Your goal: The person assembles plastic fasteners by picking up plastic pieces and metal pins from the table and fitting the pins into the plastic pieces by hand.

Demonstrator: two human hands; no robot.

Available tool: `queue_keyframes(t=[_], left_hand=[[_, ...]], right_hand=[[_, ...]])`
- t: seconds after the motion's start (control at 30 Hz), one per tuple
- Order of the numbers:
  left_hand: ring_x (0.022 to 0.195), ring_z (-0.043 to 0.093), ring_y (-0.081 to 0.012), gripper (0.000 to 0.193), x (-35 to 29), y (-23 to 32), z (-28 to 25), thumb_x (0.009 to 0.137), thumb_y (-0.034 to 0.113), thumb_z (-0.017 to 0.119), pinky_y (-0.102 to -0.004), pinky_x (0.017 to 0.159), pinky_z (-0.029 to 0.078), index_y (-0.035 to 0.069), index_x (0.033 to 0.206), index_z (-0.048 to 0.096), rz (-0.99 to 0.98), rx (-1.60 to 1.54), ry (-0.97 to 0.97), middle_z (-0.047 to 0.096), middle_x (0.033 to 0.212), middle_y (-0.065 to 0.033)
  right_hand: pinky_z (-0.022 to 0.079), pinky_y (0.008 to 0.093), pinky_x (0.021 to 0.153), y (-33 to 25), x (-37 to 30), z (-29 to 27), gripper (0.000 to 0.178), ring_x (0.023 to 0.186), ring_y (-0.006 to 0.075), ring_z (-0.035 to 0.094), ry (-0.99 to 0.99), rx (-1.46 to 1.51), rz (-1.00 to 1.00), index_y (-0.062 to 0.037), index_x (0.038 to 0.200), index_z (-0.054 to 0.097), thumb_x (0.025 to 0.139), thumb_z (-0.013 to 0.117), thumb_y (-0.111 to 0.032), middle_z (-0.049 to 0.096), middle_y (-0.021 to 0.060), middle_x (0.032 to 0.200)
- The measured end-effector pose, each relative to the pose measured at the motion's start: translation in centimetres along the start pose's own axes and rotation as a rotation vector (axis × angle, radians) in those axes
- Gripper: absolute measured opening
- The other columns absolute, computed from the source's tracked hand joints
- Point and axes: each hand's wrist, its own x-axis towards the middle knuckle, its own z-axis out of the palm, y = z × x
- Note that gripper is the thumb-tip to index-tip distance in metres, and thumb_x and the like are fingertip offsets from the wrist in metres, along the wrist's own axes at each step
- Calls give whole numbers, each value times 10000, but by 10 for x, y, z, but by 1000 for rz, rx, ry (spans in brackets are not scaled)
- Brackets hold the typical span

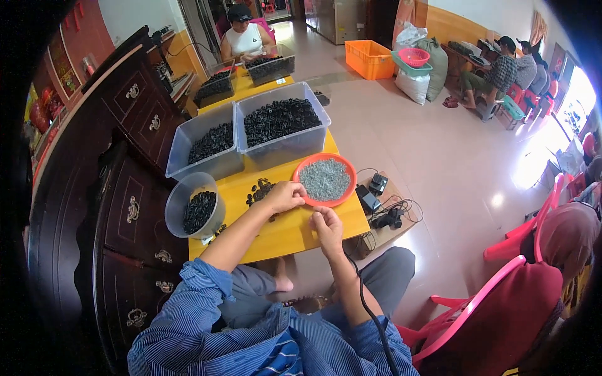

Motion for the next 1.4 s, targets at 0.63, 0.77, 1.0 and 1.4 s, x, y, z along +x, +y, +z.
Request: queue_keyframes(t=[0.63, 0.77, 1.0, 1.4], left_hand=[[763, 682, -333, 156, -7, 1, 25, 955, 177, 560, -465, 706, 540, 29, 958, 610, 165, 61, 315, 693, 928, -169], [620, 612, -166, 69, -43, 11, 41, 967, 93, 541, -326, 594, 513, 30, 965, 568, -41, -566, 269, 640, 838, -99], [623, 555, -67, 39, -98, -3, 60, 975, 37, 562, -238, 585, 488, 26, 939, 571, -146, -928, 402, 585, 766, 9], [647, 531, -36, 153, -115, -28, 64, 953, 36, 616, -202, 598, 467, 34, 1106, 600, -136, -979, 485, 607, 823, 25]], right_hand=[[507, 248, 737, 1, 5, 1, 175, 800, 104, 615, -55, -8, 6, -30, 1164, 609, 1011, 597, -115, 645, 20, 908], [492, 256, 739, -1, 7, 2, 167, 785, 107, 590, -74, -68, 11, -23, 1150, 610, 1004, 604, -105, 624, 11, 889], [485, 222, 694, 3, -3, 24, 202, 768, 58, 571, -213, -189, 101, -42, 1185, 648, 1002, 597, -110, 615, -22, 867], [466, 226, 648, 18, 7, 37, 98, 699, 71, 592, -280, -283, 90, -44, 1058, 545, 985, 601, -78, 609, -6, 811]])
